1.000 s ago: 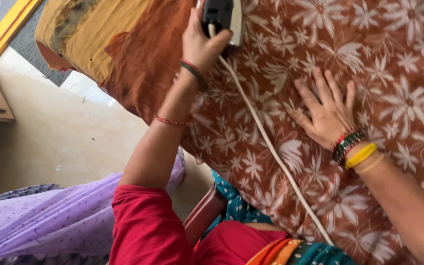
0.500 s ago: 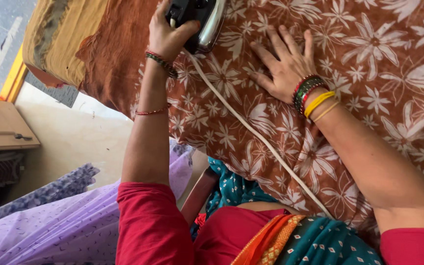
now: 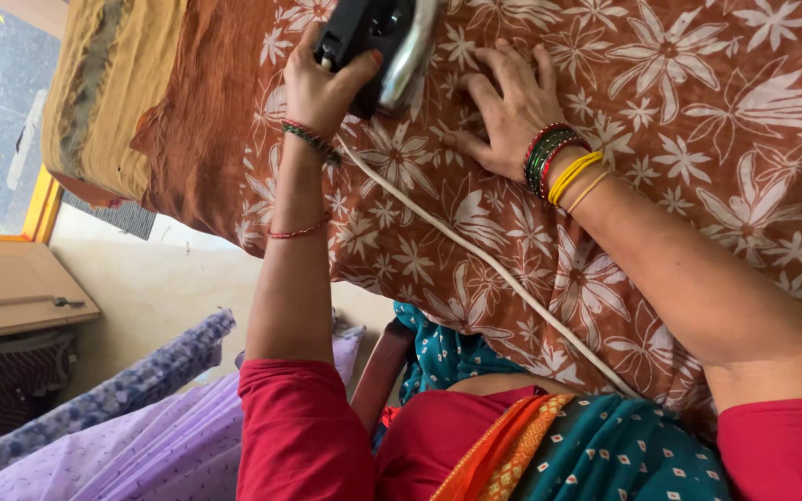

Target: The person irons a brown and white floral pattern cloth on a flat surface using a handheld iron, smoothing the fabric with one hand while pressing with the other.

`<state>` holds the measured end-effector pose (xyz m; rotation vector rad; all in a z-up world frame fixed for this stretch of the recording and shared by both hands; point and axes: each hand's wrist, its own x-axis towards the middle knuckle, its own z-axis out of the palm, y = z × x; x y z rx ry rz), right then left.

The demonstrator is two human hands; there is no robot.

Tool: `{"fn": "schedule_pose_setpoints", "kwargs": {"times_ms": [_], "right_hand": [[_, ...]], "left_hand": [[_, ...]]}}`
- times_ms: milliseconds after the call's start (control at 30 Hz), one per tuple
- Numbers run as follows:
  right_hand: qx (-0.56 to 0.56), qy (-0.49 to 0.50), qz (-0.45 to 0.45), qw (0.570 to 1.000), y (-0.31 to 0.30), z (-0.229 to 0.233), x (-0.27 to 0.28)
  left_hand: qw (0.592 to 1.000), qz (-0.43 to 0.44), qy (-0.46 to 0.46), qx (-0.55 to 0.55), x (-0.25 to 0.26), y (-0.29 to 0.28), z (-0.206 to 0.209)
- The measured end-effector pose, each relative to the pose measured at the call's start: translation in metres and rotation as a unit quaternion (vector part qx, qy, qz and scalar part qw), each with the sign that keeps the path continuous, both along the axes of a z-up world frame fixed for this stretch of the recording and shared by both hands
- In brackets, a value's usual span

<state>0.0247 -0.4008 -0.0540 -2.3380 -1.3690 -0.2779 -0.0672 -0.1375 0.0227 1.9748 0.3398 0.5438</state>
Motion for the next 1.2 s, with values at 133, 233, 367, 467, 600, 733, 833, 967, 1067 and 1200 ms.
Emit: {"fn": "schedule_pose_setpoints", "kwargs": {"times_ms": [133, 233, 367, 467, 600, 733, 833, 967, 1067, 1200], "right_hand": [[0.105, -0.012, 0.015, 0.994, -0.009, 0.004, 0.001], [0.117, -0.011, -0.043, 0.992, -0.011, 0.006, 0.002], [0.120, -0.077, -0.067, 0.987, -0.009, 0.010, 0.001], [0.079, -0.019, -0.079, 0.994, -0.009, 0.014, -0.003], [-0.033, -0.086, -0.050, 0.994, -0.028, 0.016, -0.038], [-0.115, -0.012, 0.136, 0.984, -0.075, 0.019, -0.083], [-0.127, 0.011, 0.100, 0.987, -0.107, 0.022, -0.081], [-0.106, 0.039, -0.017, 0.993, -0.141, 0.017, -0.059], [-0.119, 0.066, 0.013, 0.991, -0.164, 0.013, -0.059], [-0.098, 0.021, 0.024, 0.995, -0.169, 0.018, -0.067]], "left_hand": [[0.986, -0.155, 0.055, 0.037, -0.016, 0.003, 0.017], [0.977, -0.198, 0.069, 0.042, -0.015, -0.001, 0.015], [0.998, -0.053, 0.007, 0.027, 0.004, -0.021, -0.004], [0.998, -0.022, 0.002, 0.059, 0.008, -0.025, 0.000], [0.991, -0.094, 0.020, 0.098, -0.001, -0.027, 0.015], [0.989, -0.106, 0.050, 0.095, 0.002, -0.042, 0.013], [0.982, -0.159, 0.031, 0.097, 0.005, -0.056, 0.004], [0.988, -0.132, 0.045, 0.074, 0.008, -0.071, -0.004], [0.988, -0.141, 0.043, 0.044, 0.006, -0.072, 0.002], [0.983, -0.166, 0.056, 0.050, 0.000, -0.076, 0.016]]}}
